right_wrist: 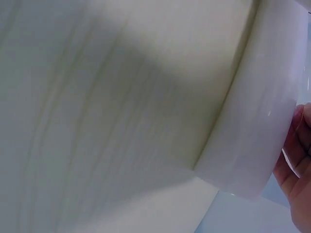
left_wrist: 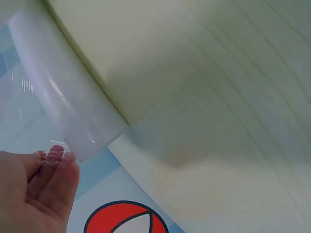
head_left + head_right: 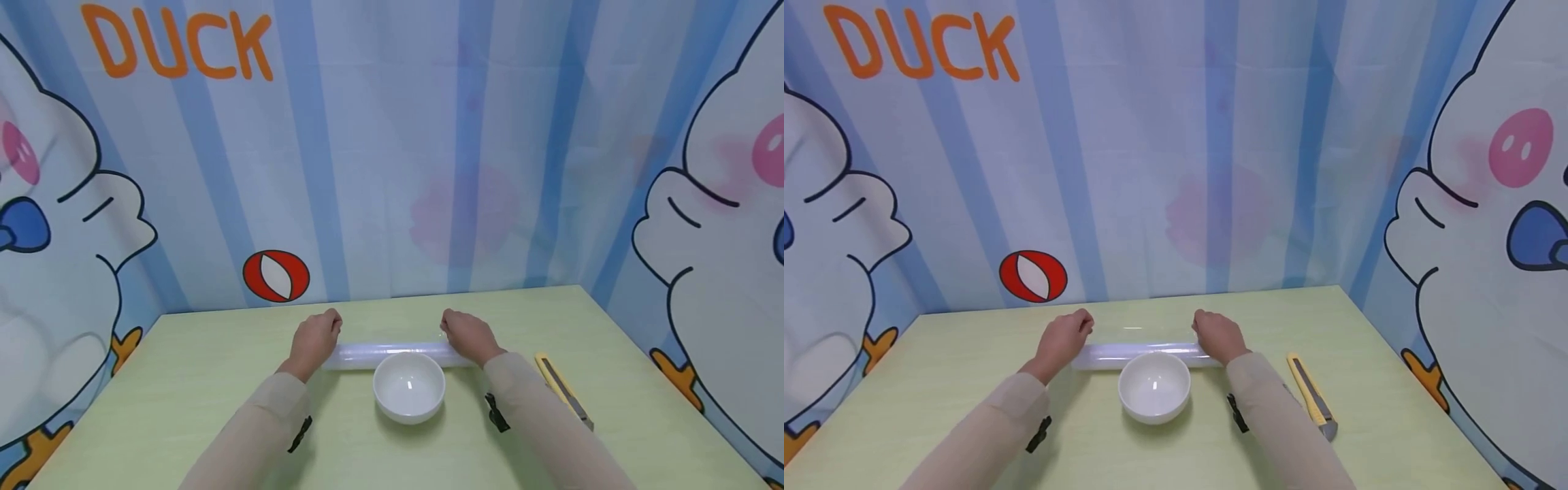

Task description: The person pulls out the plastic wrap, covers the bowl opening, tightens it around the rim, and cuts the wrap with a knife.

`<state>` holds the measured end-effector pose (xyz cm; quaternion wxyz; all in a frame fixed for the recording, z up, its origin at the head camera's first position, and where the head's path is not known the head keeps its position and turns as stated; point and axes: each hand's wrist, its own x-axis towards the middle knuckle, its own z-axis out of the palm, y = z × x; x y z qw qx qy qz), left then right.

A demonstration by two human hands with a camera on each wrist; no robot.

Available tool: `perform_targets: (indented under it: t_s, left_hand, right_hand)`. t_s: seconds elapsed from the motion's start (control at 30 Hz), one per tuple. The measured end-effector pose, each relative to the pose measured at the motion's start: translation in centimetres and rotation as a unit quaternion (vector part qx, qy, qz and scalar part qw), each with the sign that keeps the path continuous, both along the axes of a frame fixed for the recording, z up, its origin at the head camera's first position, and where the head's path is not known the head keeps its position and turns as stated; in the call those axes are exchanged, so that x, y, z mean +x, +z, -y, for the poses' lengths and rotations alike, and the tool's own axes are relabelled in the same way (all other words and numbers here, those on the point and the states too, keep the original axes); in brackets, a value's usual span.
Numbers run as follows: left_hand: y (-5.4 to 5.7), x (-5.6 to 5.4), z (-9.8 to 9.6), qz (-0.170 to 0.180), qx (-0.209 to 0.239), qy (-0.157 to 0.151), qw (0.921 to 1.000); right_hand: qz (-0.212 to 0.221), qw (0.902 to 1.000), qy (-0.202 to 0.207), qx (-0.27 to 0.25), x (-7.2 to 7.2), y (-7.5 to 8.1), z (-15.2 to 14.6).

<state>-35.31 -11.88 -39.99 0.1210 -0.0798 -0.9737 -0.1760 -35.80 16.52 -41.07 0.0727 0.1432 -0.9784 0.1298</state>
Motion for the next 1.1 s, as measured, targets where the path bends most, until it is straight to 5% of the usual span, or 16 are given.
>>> perform_targets:
  t_s: [0.17,0.27,0.33,0.43,0.53,0.7,0.87,1.0,1.1]
  left_hand:
    - [0.2,-0.2,-0.1,0.018,0.022,0.022,0.9993]
    - [0.1,-0.2,0.0,0.043,0.082,0.015,0.9956]
    - [0.2,-0.3,0.1,0.072,0.156,0.005,0.9852]
    - [0.6,-0.5,0.3,0.113,0.270,-0.005,0.9561]
    - [1.1,-0.5,0.4,0.125,0.304,-0.007,0.9444]
    - [1.6,-0.4,0.6,0.127,0.225,-0.032,0.9655]
    - [1.9,-0.5,0.4,0.120,0.083,-0.075,0.9864]
    - [1.9,-0.3,-0.1,0.073,-0.013,-0.096,0.9926]
    - [1.8,-0.1,-0.2,0.042,-0.034,-0.098,0.9937]
  right_hand:
    - [0.016,0.9998,-0.004,0.010,-0.3,0.5,0.4]
    - [0.020,0.9997,0.002,0.015,-0.3,0.6,0.4]
    - [0.026,0.9995,0.006,0.013,-0.2,0.8,0.4]
    - [0.042,0.9990,0.014,-0.012,0.0,1.1,0.2]
    - [0.048,0.9972,0.028,-0.050,0.1,1.1,0.1]
    - [0.065,0.9931,0.040,-0.090,0.0,1.0,0.0]
    - [0.080,0.9933,0.047,-0.068,-0.1,1.4,-0.3]
    - [0.068,0.9952,0.066,-0.024,0.2,1.9,-0.4]
    - [0.062,0.9957,0.069,0.001,0.8,2.4,-0.7]
